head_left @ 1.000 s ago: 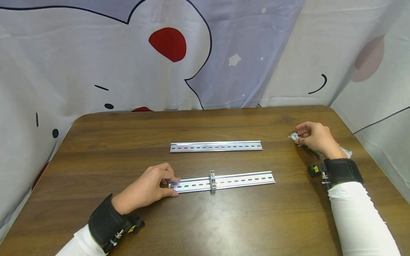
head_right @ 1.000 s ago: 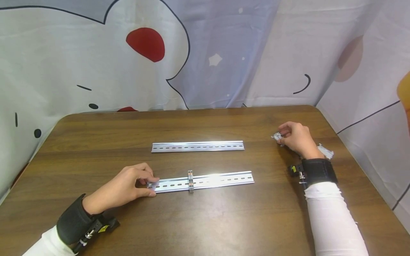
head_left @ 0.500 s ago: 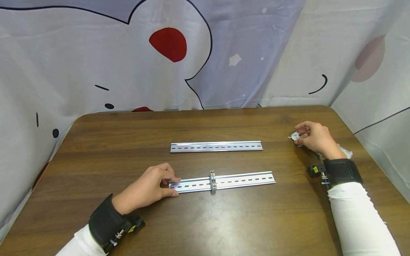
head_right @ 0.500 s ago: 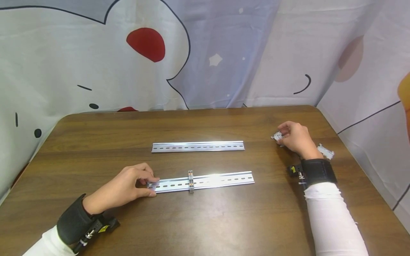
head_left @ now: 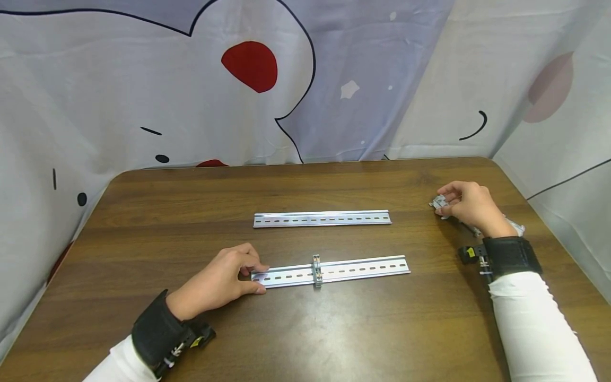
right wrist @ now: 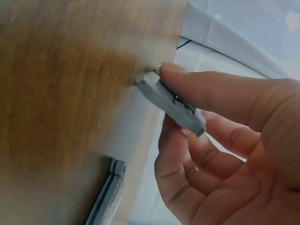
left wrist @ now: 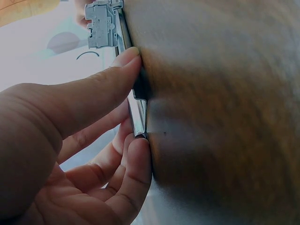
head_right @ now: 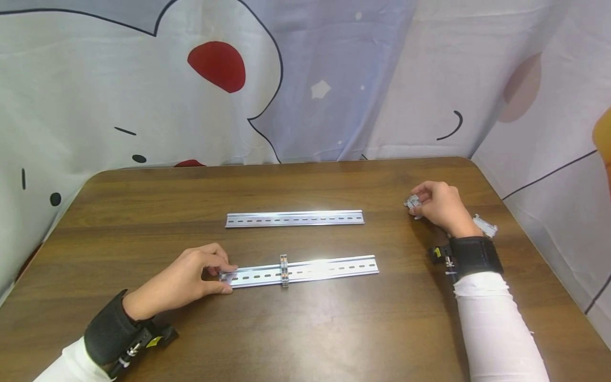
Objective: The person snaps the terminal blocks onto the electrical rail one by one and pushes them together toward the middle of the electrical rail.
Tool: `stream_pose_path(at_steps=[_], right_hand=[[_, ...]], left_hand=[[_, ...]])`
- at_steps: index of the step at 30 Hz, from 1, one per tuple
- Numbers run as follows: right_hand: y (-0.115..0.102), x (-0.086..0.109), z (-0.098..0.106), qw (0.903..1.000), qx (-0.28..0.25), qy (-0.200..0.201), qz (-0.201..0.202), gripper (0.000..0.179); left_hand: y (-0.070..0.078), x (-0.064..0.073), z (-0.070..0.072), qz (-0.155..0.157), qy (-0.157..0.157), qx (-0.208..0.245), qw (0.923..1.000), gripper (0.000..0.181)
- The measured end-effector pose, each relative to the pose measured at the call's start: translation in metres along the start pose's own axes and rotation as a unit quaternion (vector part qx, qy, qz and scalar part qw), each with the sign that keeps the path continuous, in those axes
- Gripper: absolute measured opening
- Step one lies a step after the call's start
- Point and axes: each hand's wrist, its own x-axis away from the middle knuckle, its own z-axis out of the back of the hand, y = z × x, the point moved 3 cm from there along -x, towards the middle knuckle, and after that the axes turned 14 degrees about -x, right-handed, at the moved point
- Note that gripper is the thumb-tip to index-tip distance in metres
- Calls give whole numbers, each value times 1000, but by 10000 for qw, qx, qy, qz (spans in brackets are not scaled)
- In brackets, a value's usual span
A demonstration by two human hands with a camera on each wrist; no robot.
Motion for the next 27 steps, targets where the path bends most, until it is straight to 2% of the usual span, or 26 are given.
stream_pose_path(at_steps=[7,27], right_hand=[[-3,2,2,9998,-32,72,157,29],[-16,6,2,9995,48,19,296,24]], left_hand=[[0,0,1,54,-11,20,10000,34],[1,0,1,103,-72,-21,9999,35]])
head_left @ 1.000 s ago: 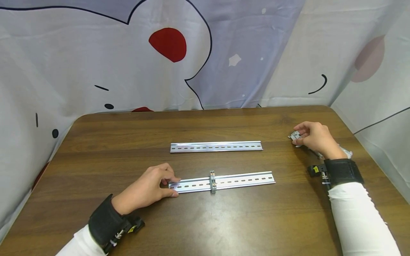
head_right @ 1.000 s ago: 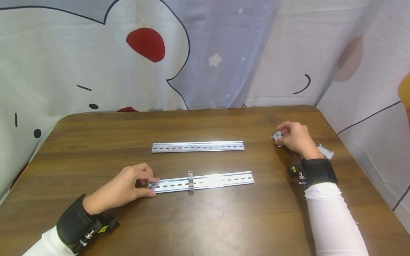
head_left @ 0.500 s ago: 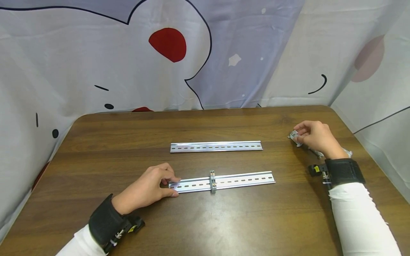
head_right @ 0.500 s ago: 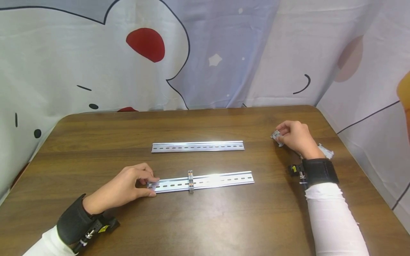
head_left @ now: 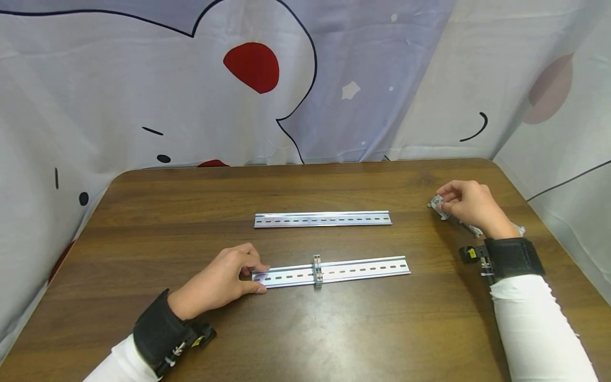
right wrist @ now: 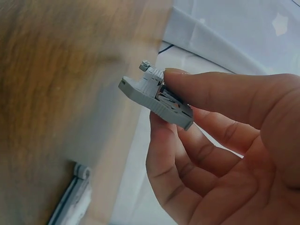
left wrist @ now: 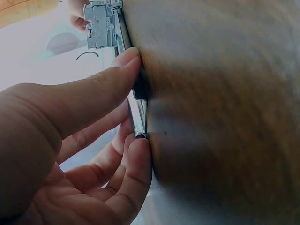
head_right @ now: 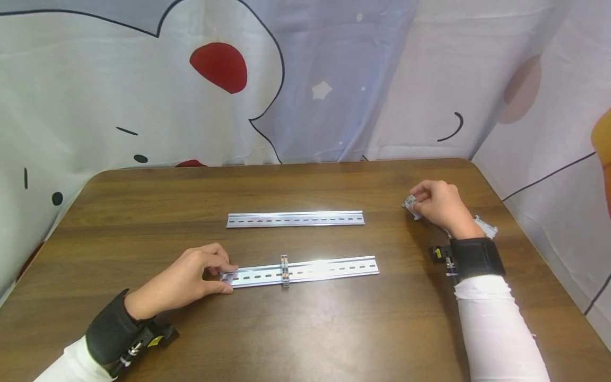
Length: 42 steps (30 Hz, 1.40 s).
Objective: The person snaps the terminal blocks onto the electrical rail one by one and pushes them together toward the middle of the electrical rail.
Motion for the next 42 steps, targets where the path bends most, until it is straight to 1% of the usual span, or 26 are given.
stream_pose_path(at_steps=[6,10,15,21,25,31,34,40,42], right_hand=[[-8,3,2,10000,6,-82,18,23],[-15,5,3,9999,38,-158,15,23],[-27,8,4,9996,-20,-294,15,26],[-44,13,6,9991,27,-387,152,25],[-54,17,6,9989,-58,-439,155,26],[-67,24,6,9985,-141,-471,255,27],[-72,28,6,9982,-178,-489,299,28],[-81,33,6,9978,-158,-482,423,28],[-84,34,6,9976,-163,-487,471,28]], left_hand=[[1,0,1,158,-118,33,9998,33],[2,0,2,189,-156,8,9997,30],[2,1,2,187,-159,-72,9997,33],[1,2,2,136,-129,-88,9998,35],[1,2,3,129,-76,-107,9998,34],[1,1,3,212,-2,-130,9997,27],[1,1,3,249,15,-159,9996,26],[0,1,4,345,5,-274,9990,33],[0,2,4,331,30,-303,9990,35]])
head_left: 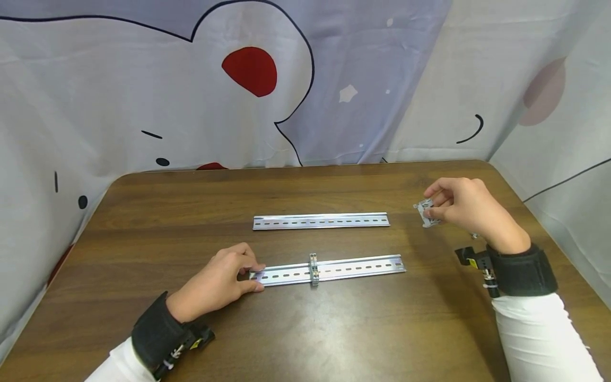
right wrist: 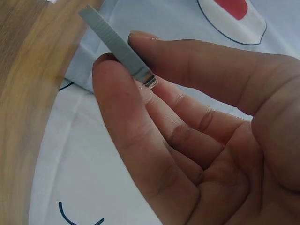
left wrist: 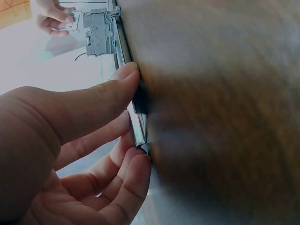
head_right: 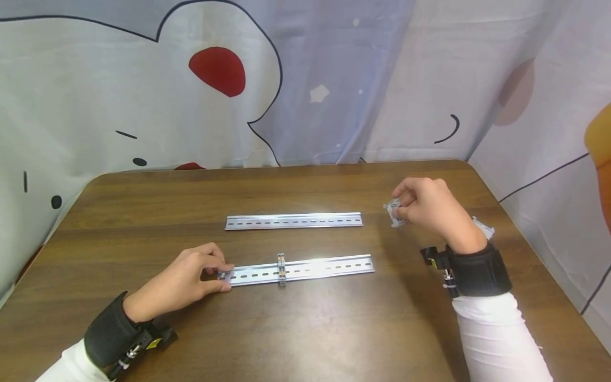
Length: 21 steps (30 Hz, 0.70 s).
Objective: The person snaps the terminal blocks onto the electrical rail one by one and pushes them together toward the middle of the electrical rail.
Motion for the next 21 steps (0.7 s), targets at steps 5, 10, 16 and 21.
stream_pose_path(at_steps=[5,10,16,21], right_hand=[[-6,3,0,9998,90,22,152,28],[-11,6,-1,9994,202,45,288,26],[-20,10,-2,9984,311,118,466,24],[-27,15,-4,9967,411,211,663,22]], left_hand=[[0,0,1,-40,102,-49,9999,35],[-1,0,0,-8,136,-100,9999,34],[-2,0,1,59,202,-185,9996,34],[-2,0,2,63,234,-159,9996,33]])
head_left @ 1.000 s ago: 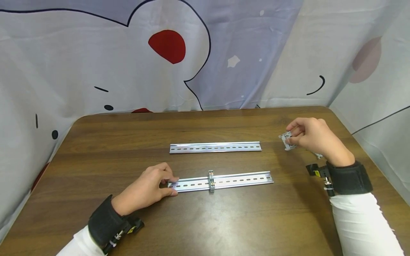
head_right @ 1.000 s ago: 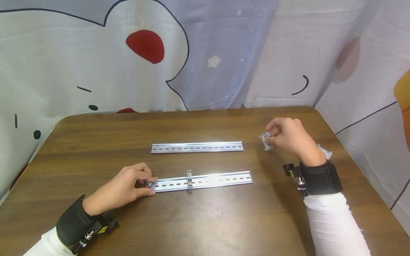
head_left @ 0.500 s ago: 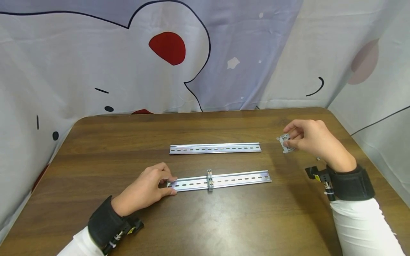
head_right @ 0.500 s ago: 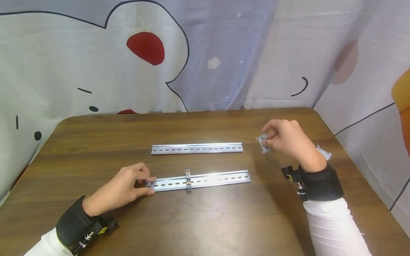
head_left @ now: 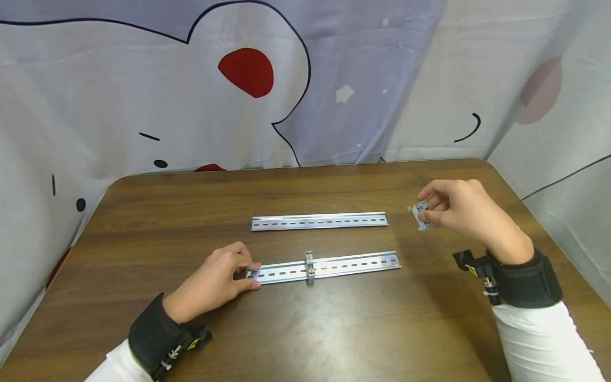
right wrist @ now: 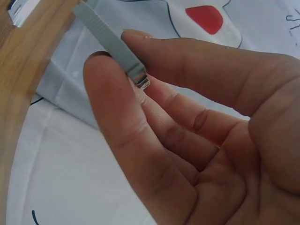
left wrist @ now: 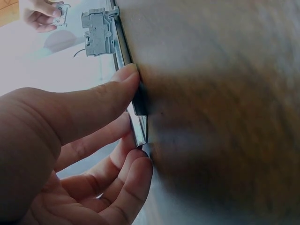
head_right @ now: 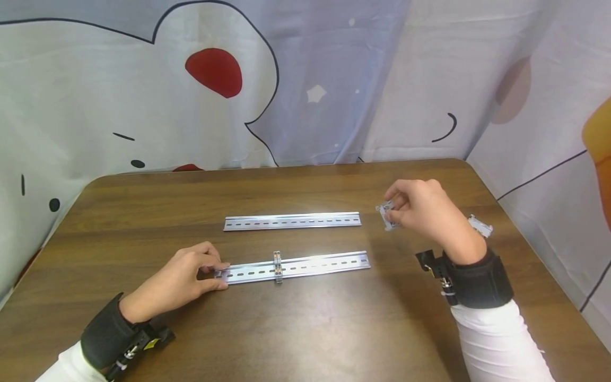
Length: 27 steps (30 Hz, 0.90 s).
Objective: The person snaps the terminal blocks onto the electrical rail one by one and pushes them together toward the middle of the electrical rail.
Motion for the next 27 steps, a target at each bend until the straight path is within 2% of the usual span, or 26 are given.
stream_pose_path(at_steps=[21,27], right_hand=[[-28,11,-9,9968,439,236,631,23],[-32,13,-11,9969,411,190,639,22]], left_hand=[[-1,0,0,-6,-15,111,9999,35],[-1,0,0,5,-51,123,9999,36]])
